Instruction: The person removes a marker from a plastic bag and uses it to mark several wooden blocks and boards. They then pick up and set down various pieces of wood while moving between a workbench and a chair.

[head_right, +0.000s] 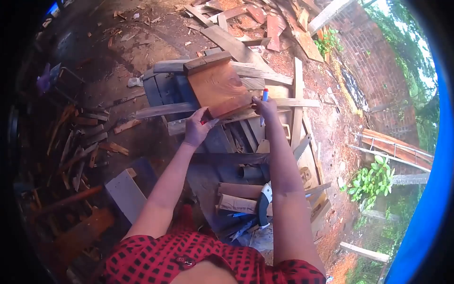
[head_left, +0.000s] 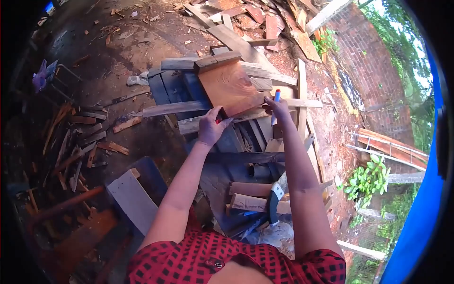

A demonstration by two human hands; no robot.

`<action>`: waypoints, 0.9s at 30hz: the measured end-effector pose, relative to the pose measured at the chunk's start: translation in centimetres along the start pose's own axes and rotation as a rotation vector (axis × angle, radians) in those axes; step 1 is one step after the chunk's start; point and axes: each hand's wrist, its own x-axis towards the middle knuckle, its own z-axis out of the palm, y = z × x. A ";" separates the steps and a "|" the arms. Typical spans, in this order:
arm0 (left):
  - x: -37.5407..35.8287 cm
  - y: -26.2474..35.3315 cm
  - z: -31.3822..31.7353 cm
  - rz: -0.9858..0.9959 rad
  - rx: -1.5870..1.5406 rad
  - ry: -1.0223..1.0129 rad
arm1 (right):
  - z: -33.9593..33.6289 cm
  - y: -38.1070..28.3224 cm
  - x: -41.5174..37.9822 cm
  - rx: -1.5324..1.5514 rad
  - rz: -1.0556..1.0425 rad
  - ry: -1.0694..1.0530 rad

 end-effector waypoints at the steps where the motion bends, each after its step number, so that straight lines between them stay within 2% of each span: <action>1: 0.0 -0.4 0.1 0.010 -0.019 -0.005 | 0.1 0.1 0.0 0.017 0.003 0.004; 3: 0.0 -0.7 0.1 0.023 -0.041 -0.017 | 0.1 0.2 -0.1 0.036 0.007 0.015; 8: 0.2 -0.8 -0.6 0.069 0.142 -0.101 | 0.1 -0.5 -0.5 -0.001 0.051 0.020; 12: 0.3 -1.0 -0.6 0.070 0.118 -0.110 | 0.2 -0.5 -0.5 0.066 0.024 0.040; 27: 0.3 -1.3 -0.1 0.095 0.118 -0.131 | 0.0 -0.8 -1.0 -0.123 0.012 0.056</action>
